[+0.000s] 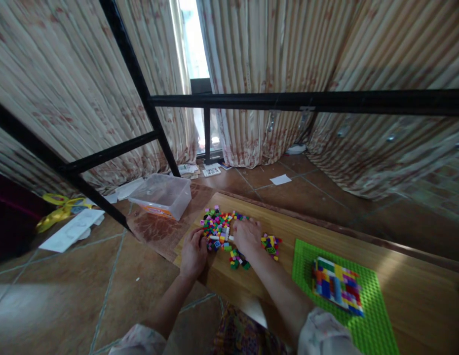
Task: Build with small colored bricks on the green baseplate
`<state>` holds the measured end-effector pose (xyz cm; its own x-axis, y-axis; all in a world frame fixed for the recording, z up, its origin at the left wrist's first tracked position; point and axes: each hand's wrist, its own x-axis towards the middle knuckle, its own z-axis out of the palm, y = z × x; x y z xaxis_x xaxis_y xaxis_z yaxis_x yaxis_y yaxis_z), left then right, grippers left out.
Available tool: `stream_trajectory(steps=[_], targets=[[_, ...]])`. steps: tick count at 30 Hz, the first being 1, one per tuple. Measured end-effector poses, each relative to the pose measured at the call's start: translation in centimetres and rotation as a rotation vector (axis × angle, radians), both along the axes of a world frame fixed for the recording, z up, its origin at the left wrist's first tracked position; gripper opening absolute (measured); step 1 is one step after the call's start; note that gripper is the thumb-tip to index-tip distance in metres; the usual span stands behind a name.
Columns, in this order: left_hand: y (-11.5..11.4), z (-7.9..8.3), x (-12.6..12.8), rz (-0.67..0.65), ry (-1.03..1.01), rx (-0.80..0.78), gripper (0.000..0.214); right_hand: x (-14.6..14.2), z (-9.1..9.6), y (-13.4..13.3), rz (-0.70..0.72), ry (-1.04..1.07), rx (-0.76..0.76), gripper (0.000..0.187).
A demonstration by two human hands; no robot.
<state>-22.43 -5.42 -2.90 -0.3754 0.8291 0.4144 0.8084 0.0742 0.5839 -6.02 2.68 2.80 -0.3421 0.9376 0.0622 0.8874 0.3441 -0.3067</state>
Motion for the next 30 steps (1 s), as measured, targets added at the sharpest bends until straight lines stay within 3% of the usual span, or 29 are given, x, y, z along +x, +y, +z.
stream_trajectory(steps=[8,13,16,21,25,30], targets=[[0.3,0.6,-0.4,-0.010,0.007,-0.031,0.033,1.1,2.8,-1.6,-0.095,0.246,0.069,0.029],[0.6,0.8,-0.6,-0.009,0.068,-0.065,0.037,5.6,4.8,-5.4,-0.134,0.495,0.061,0.036],[0.6,0.9,-0.7,-0.030,0.104,-0.070,0.038,10.7,3.8,-8.5,-0.207,0.857,0.013,0.029],[0.8,1.0,-0.8,-0.029,0.129,-0.081,0.039,19.3,-0.2,-11.8,-0.587,1.080,0.011,0.036],[1.0,1.0,-0.9,-0.033,0.148,-0.089,0.038,22.1,-1.4,-12.3,-0.716,0.901,0.032,0.037],[1.0,1.1,-1.0,-0.038,0.148,-0.100,0.036,21.6,-0.5,-11.8,-0.712,0.647,0.033,0.033]])
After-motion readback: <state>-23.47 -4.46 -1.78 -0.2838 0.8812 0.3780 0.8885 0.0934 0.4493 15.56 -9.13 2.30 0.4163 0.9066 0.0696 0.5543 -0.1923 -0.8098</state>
